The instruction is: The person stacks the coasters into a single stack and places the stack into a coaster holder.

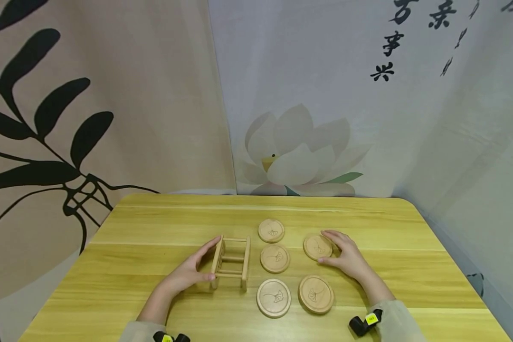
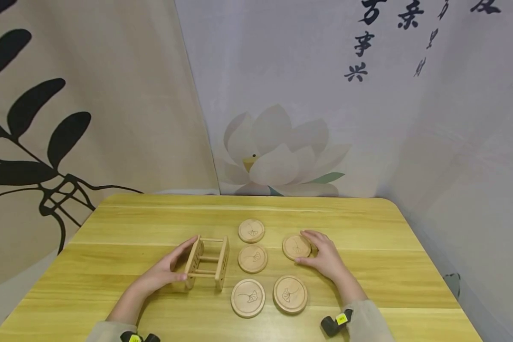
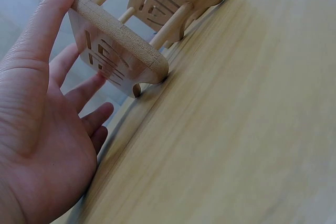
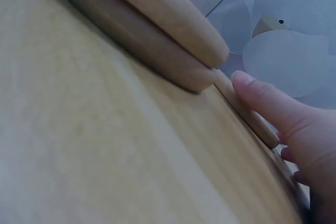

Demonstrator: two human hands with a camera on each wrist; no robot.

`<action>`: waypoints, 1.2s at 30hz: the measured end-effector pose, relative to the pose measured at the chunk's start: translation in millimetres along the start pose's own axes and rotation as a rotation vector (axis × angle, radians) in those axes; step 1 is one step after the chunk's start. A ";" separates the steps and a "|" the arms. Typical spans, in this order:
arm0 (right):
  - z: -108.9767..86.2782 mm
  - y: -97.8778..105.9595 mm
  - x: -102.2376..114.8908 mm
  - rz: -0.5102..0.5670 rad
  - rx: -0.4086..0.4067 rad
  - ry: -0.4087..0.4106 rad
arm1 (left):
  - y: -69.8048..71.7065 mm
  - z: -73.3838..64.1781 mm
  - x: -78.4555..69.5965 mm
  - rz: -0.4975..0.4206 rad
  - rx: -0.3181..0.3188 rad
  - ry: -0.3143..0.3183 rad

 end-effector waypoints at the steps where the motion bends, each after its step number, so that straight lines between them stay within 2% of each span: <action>1: 0.1 -0.4 0.3 -0.002 0.005 0.001 | 0.0 0.0 -0.1 0.000 -0.002 0.001; 9: -1.4 -1.6 -1.3 -0.007 0.032 0.000 | -1.0 -0.1 0.3 -0.006 0.001 0.004; 21: -1.0 -1.1 2.6 -0.030 0.011 0.070 | -0.7 0.1 0.2 -0.012 -0.003 -0.001; 36: -2.3 3.9 3.8 0.013 -0.032 0.040 | 0.0 -0.3 -0.6 -0.001 -0.005 -0.009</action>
Point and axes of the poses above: each hand's wrist, its own z-axis towards the middle knuckle, its own y-axis out of the back of the hand, x = y × z, the point moved 8 cm from there along z, towards the middle knuckle, and after that the axes turned 11 degrees about -x, right-handed, at the moved point
